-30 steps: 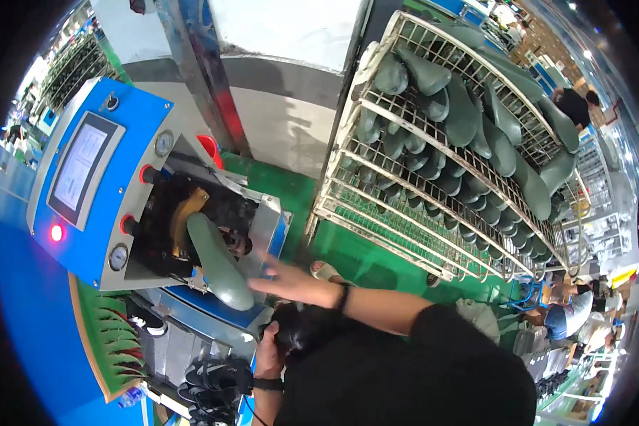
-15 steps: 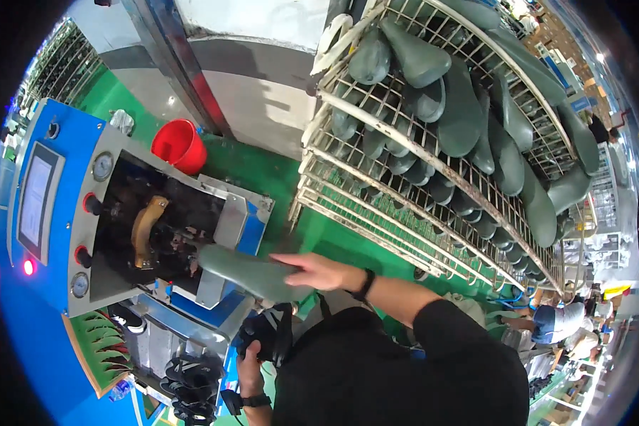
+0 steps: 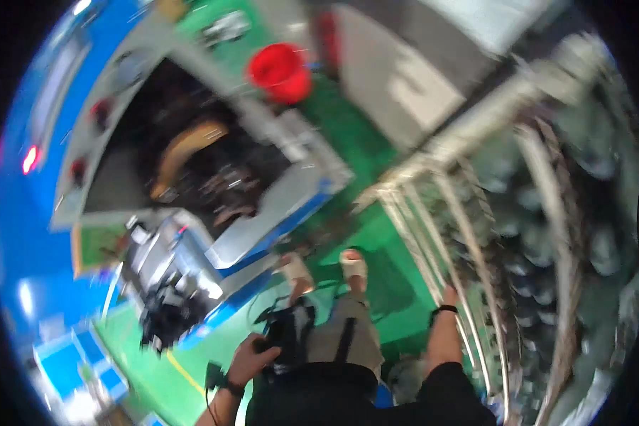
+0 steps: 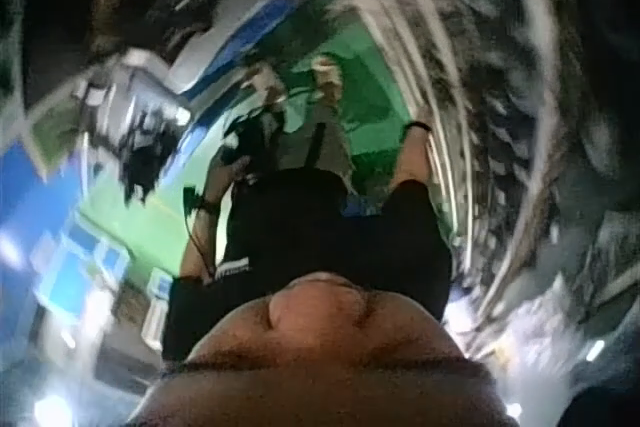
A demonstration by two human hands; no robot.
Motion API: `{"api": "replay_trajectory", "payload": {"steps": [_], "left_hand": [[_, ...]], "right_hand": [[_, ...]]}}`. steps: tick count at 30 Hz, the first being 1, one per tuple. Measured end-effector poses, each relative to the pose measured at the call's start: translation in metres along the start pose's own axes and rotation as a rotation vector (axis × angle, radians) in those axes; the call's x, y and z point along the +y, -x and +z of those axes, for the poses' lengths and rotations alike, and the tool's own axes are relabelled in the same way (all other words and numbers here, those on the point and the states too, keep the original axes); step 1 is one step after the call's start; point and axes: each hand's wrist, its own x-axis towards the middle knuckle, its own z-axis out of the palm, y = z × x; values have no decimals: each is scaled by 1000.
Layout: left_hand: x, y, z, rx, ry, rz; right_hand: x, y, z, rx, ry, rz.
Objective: Operating a toe lasting machine to shape and attach the front of shoe uppers to lasts.
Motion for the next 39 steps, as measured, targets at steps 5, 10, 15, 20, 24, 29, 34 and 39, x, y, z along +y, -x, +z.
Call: {"api": "replay_trajectory", "payload": {"steps": [5, 10, 15, 20, 24, 29, 34, 39], "left_hand": [[-8, 39, -19, 63, -143, 6], [-49, 93, -55, 218, 1, 76], [-118, 139, -84, 549, -2, 363], [-167, 157, -91, 557, 238, 65], [-183, 153, -99, 667, 420, 98], [-191, 153, -119, 642, 473, 186], [-174, 153, -135, 501, 314, 261], [-159, 138, -127, 340, 133, 332]], "right_hand": [[-25, -62, 3, -157, 176, -180], [-106, 40, 28, -164, -87, -309], [-258, 316, -44, -866, -362, -1306], [-382, 584, -82, -938, -36, -2028], [-419, 691, -31, -564, 204, -2297], [-427, 684, -66, -766, 206, -2350], [-413, 648, -211, -901, 731, -2402], [-400, 691, -217, -1028, 711, -2678]]}}
